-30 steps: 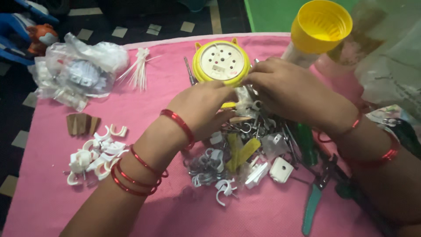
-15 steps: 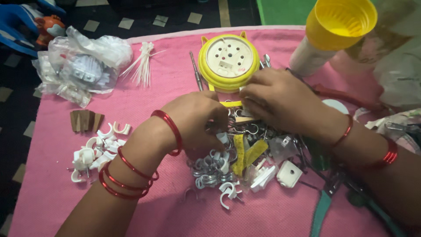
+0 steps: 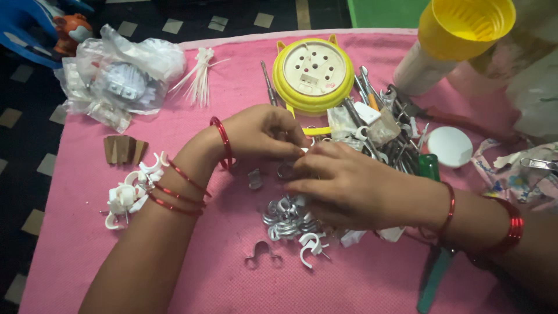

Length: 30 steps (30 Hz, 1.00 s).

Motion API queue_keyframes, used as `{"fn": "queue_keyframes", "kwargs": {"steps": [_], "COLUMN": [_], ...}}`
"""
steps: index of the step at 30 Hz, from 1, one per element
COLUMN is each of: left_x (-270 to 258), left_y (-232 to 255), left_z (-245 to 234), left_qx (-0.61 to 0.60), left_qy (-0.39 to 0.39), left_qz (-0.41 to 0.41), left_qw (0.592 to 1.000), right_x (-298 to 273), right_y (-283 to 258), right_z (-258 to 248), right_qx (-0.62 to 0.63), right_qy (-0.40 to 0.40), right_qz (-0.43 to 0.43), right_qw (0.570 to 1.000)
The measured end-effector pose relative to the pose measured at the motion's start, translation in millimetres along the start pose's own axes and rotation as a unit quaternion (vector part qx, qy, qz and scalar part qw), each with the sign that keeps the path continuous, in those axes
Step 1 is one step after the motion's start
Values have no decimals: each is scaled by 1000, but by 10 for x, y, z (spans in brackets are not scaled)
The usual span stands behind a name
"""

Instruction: The person sorts small hardware items on a pink mat, separating white plastic cable ties and U-shaped metal clips into distinct piles. The person handles the items by hand, picking them up and placing them into organized groups.

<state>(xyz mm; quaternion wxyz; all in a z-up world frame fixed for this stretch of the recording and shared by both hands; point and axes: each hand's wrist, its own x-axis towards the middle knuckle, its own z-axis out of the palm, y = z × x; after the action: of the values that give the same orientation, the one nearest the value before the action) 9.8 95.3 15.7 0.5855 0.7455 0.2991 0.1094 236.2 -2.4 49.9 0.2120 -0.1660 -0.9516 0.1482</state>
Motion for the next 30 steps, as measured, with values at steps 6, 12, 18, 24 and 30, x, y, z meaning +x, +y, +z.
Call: {"fn": "queue_keyframes", "kwargs": {"steps": [6, 12, 18, 24, 30], "left_x": [3, 30, 29, 18, 55], "left_y": [-112, -173, -192, -113, -90], "left_z": [-54, -44, -56, -38, 65], "left_qx": [-30, -115, -118, -88, -83], "left_qy": [-17, -26, 9, 18, 39], "left_qz": [-3, 25, -6, 35, 38], "left_qw": [999, 993, 993, 995, 995], "right_x": [-26, -78, -106, -102, -93], "right_y": [78, 183, 300, 299, 302], "right_z": [65, -12, -28, 31, 61], "right_qx": [10, 82, 38, 19, 19], "right_qy": [-3, 58, 134, 163, 169], "right_qz": [-6, 92, 198, 237, 256], "right_qw": [1000, 991, 970, 957, 952]}}
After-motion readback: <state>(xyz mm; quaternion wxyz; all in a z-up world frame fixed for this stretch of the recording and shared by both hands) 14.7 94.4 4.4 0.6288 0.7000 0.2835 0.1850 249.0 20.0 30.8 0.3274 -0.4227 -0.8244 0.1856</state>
